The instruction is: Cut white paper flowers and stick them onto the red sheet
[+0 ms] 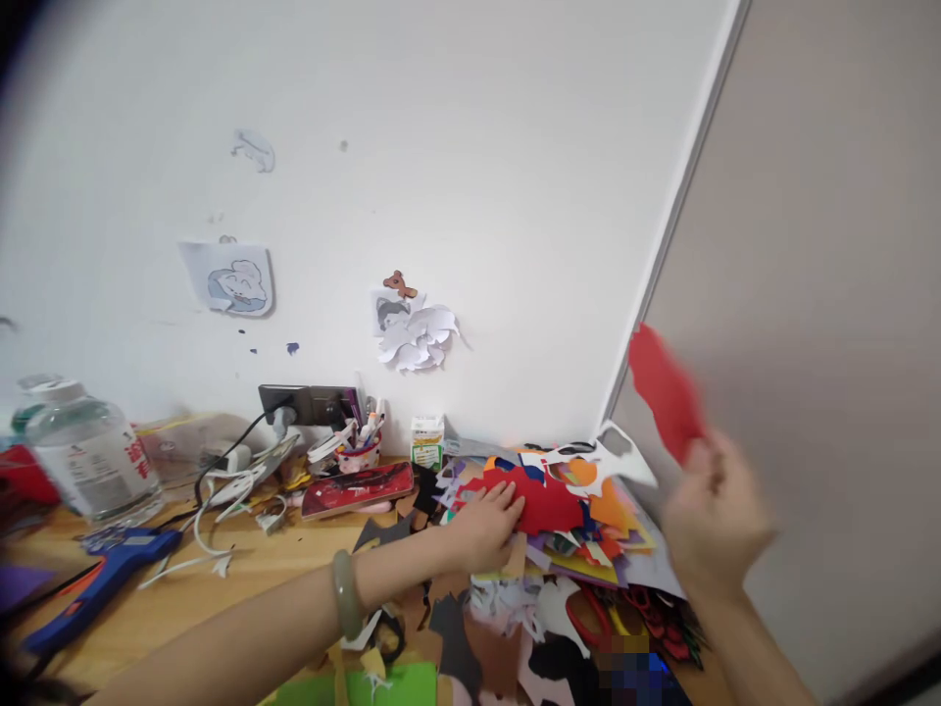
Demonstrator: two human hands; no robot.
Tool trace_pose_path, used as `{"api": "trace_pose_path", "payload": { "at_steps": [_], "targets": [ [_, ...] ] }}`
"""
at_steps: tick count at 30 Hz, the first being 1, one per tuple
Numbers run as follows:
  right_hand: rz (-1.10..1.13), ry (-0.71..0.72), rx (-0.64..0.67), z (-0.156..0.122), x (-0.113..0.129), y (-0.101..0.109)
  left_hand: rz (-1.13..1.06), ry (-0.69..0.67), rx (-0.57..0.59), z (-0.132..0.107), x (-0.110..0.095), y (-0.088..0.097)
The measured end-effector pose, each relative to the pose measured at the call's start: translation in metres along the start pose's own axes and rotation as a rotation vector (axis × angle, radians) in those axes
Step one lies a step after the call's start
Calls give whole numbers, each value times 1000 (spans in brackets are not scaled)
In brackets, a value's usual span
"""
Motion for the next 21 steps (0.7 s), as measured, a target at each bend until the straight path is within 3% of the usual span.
{"api": "trace_pose_path", "payload": {
  "at_steps": [1, 3, 5, 7, 13, 18, 21],
  "targets": [
    [-50, 87, 20, -14, 11, -9, 3, -31, 31, -5, -2, -12],
    [-122, 318, 189, -47, 35, -46, -21, -65, 42, -13, 2, -24],
    [-197, 471, 301, -76, 46, -79, -77, -93, 27, -20, 8, -24],
    [-290, 526, 306, -91, 46, -95, -136, -130, 17, -25, 12, -20],
    [-462, 665, 292, -105, 48, -109, -117, -164, -38, -31, 11, -13],
    [-532, 739, 307, -117, 49, -117, 99, -171, -108, -31, 5, -25],
    [-558, 763, 309, -121, 48, -123, 42, -151, -78, -29, 11, -30]
  ]
}}
Point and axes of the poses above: each hand's wrist, its own z-axis towards the middle knuckle, its own y-axis out of the back of the hand, x = y × z, the point moved 10 cm from there along z, towards the middle knuckle, and after that the axes turned 5 degrees about x, right-handed, at the moved point
